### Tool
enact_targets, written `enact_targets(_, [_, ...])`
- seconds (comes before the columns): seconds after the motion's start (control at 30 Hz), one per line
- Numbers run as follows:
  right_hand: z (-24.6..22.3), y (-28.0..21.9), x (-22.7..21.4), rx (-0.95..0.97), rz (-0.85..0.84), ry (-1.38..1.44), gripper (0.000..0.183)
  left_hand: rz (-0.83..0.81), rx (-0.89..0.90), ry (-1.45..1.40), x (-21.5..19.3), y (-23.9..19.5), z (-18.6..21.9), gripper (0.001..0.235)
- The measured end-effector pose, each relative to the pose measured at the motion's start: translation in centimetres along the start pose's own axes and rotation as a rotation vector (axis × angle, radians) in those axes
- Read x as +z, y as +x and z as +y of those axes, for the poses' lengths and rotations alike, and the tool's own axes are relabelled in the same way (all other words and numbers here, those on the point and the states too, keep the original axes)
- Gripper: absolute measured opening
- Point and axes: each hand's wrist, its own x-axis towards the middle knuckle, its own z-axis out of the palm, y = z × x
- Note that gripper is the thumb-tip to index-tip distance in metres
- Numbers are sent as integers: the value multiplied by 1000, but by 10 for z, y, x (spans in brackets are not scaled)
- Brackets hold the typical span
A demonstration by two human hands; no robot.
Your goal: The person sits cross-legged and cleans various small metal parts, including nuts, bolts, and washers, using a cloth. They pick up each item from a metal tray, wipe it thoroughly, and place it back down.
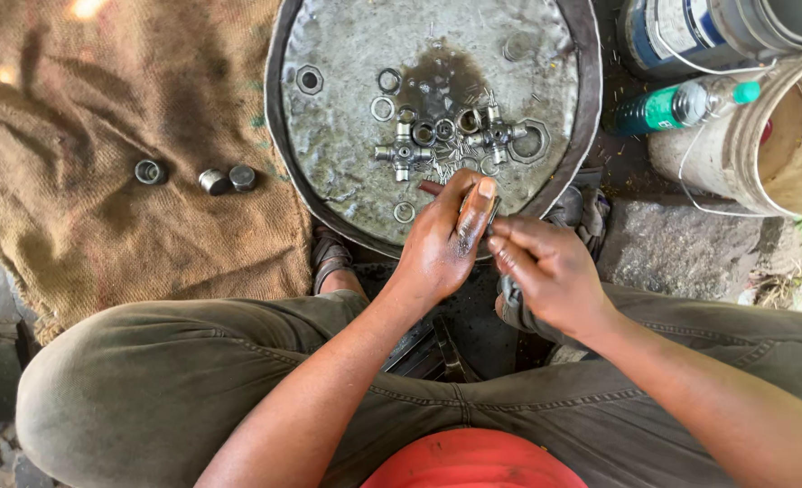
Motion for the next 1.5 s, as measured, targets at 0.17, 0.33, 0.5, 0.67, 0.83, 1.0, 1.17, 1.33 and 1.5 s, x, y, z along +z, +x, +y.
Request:
enact_targets(0.17, [-1, 4, -6, -189, -42, -127, 19, -6, -48, -16, 1, -2, 1, 39])
enact_targets(0.33, [-6, -2, -2, 245, 28, 325, 24, -4, 32, 63, 5, -1, -4, 39])
enact_targets(0.5, [-4, -5, 1, -217, 43, -337, 23, 35, -38, -111, 13, -2, -18, 40])
enact_targets(0.67, [14, -1, -12, 350, -32, 654, 22, 38, 92, 50, 10, -5, -21, 52])
enact_targets(0.83, [13, -4, 0, -102, 35, -129, 23, 44, -26, -126, 15, -2, -27, 50])
enact_targets(1.0, [16, 4, -5, -95, 42, -53, 24, -51, -125, -154, 10, 9, -24, 51])
enact_targets(1.17, [7, -3, -3, 359, 49, 393, 27, -108, -113, -83, 0, 8, -5, 44])
enact_targets(1.33, [-10, 2, 4, -175, 0, -229, 25, -12, 108, -54, -4, 7, -16, 46])
enact_targets(1.5, [-5, 1, 0, 369, -7, 596, 29, -28, 14, 55, -2, 1, -9, 44])
